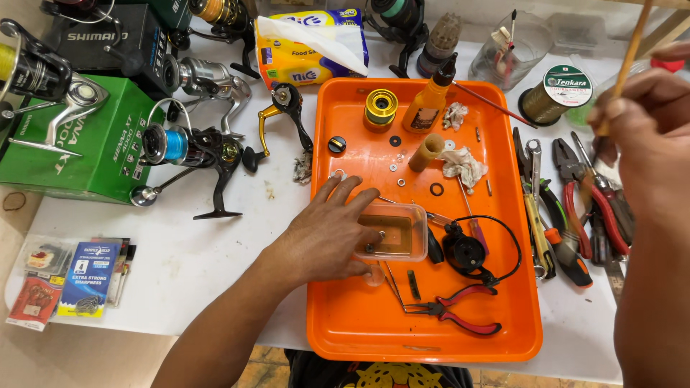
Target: The person cleans small fishing reel components by dipping them into a liquid solution in a plastic container and scrubbing them with a brush. The person handles the parts and the brush over an orange tray filled with tools and fishing gear.
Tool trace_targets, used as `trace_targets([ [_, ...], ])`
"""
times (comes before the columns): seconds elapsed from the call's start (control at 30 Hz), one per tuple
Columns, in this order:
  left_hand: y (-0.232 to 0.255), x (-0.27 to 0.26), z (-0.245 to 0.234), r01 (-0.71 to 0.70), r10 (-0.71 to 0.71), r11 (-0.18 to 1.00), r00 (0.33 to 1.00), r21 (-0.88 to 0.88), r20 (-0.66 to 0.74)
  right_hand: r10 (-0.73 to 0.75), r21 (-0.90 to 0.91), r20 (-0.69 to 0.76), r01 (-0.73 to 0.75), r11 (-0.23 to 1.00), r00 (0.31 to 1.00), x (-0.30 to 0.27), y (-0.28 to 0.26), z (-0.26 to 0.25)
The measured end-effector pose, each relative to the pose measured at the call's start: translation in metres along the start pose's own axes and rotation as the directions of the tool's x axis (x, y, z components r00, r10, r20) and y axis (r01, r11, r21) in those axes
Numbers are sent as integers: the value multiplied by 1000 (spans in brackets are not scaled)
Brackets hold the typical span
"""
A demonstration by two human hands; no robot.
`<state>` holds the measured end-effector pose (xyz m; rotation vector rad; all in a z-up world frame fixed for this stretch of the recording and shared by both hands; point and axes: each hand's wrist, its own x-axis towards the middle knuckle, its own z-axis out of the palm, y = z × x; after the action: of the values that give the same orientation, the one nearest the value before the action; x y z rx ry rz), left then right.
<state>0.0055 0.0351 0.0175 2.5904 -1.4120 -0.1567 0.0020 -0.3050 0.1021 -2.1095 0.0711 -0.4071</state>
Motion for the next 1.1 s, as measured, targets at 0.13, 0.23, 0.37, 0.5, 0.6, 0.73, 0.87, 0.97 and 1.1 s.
trace_targets([
  [0.13,0,-1,-4,12,-11,1000,1000,-12,23,110,240,28,-114,964,994,12,11,-8],
  [0.23,1,0,-4,15,-15,1000,999,1,36,-265,666,281,11,746,922,13,27,-8],
  [0.37,3,1,-2,49,-49,999,994,3,97,-275,766,408,-162,622,871,-7,18,3],
  [0.5,4,1,1,57,-61,997,994,48,91,-110,227,391,21,974,914,-38,-3,28],
  [0.6,6,2,2,70,-75,996,991,55,110,-197,124,433,158,980,880,-46,-14,52],
  [0.73,8,3,-2,83,-88,995,988,47,126,-93,197,480,-4,980,872,-43,0,63],
  [0.87,5,1,-7,73,-72,997,988,-6,139,-28,171,472,-60,983,881,-39,-1,64],
  [0.97,1,-2,-7,49,-46,998,994,-28,104,-59,158,461,-17,987,885,-38,-13,58],
  [1.1,2,-5,-12,54,-51,998,993,-27,103,-93,278,487,-53,959,869,-36,-33,48],
])
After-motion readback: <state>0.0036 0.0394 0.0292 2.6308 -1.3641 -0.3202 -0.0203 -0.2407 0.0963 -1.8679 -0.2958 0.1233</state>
